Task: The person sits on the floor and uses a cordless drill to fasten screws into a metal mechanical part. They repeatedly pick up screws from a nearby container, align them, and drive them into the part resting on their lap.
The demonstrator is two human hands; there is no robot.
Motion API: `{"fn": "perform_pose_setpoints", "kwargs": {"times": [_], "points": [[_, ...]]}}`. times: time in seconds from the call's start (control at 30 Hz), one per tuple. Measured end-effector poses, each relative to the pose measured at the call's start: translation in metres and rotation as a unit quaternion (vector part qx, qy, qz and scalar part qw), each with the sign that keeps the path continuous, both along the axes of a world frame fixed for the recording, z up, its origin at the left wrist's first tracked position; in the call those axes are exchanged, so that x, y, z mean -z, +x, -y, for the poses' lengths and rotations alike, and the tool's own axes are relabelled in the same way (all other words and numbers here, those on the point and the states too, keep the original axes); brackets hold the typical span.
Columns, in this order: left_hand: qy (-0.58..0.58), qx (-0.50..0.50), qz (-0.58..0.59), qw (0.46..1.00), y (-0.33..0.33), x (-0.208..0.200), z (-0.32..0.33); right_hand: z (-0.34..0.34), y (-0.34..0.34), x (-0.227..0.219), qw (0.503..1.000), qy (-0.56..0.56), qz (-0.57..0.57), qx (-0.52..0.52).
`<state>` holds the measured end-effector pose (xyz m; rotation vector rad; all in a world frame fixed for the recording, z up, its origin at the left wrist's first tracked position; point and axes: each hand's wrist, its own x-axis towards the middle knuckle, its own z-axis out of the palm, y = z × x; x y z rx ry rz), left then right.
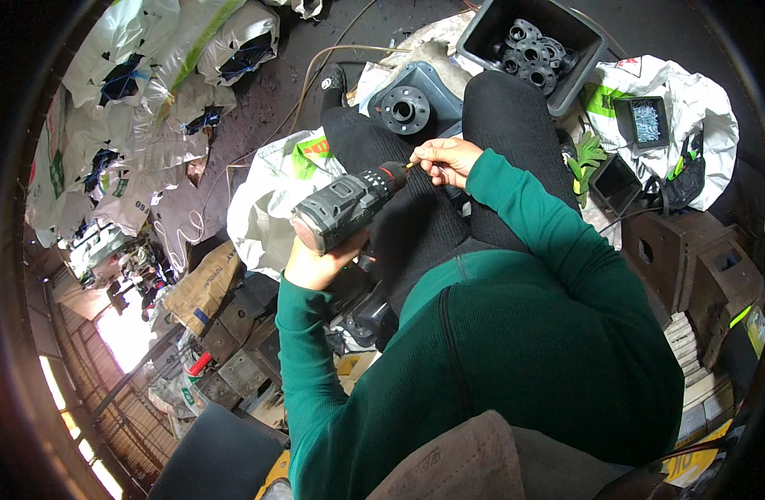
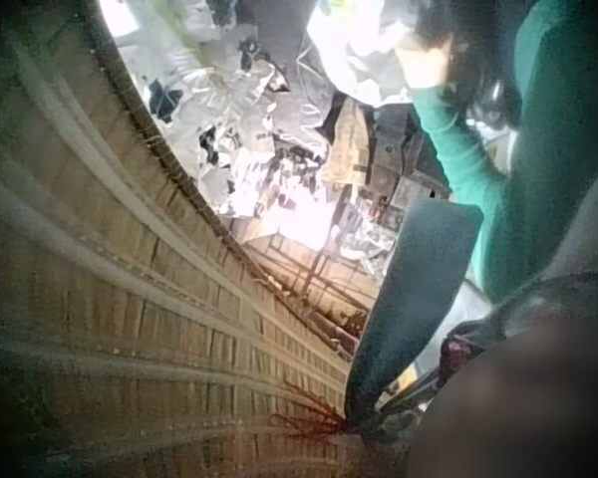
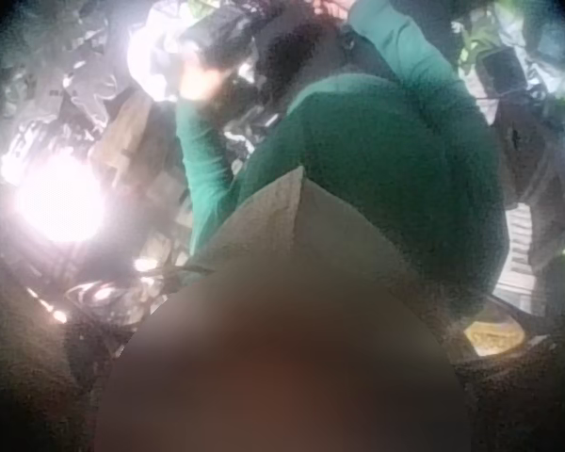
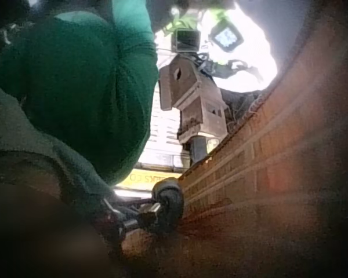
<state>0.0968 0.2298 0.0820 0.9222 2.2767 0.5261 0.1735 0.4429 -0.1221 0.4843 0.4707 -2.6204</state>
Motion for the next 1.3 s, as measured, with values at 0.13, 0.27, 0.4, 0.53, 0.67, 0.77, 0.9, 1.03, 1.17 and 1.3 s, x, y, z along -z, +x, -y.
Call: {"fn": "perform_pose_setpoints", "kwargs": {"times": [0.13,0.27,0.4,0.53,0.67,0.77,0.9,1.03,1.17,1.3], "points": [[0.038,-0.017,0.005,0.999,-0.008,0.021,-0.012,0.003,-0.006,0.003,0.996,-0.018,0.046,0.069],[0.069,-0.017,-0.03,0.997,-0.023,0.047,-0.03,0.009,-0.015,0.02,0.96,0.011,0.23,0.158],[0.072,-0.158,0.095,0.98,-0.041,0.058,-0.054,0.022,-0.03,0.042,0.953,0.086,0.257,0.136],[-0.018,-0.187,0.098,0.977,-0.046,0.055,-0.072,0.029,-0.042,0.059,0.95,0.127,0.247,0.144],[0.008,-0.163,0.084,0.983,-0.046,0.055,-0.081,0.03,-0.047,0.064,0.945,0.156,0.251,0.139],[0.037,-0.158,0.066,0.985,-0.046,0.057,-0.086,0.03,-0.048,0.066,0.946,0.162,0.248,0.13],[-0.028,-0.142,0.047,0.988,-0.048,0.057,-0.09,0.034,-0.05,0.069,0.936,0.186,0.26,0.145],[-0.054,-0.124,0.025,0.991,-0.052,0.061,-0.092,0.037,-0.05,0.071,0.932,0.207,0.259,0.145],[-0.026,-0.114,0.032,0.993,-0.056,0.071,-0.091,0.037,-0.051,0.07,0.929,0.214,0.272,0.127],[0.001,-0.043,-0.033,0.999,-0.056,0.075,-0.093,0.038,-0.053,0.07,0.924,0.226,0.281,0.125]]}}
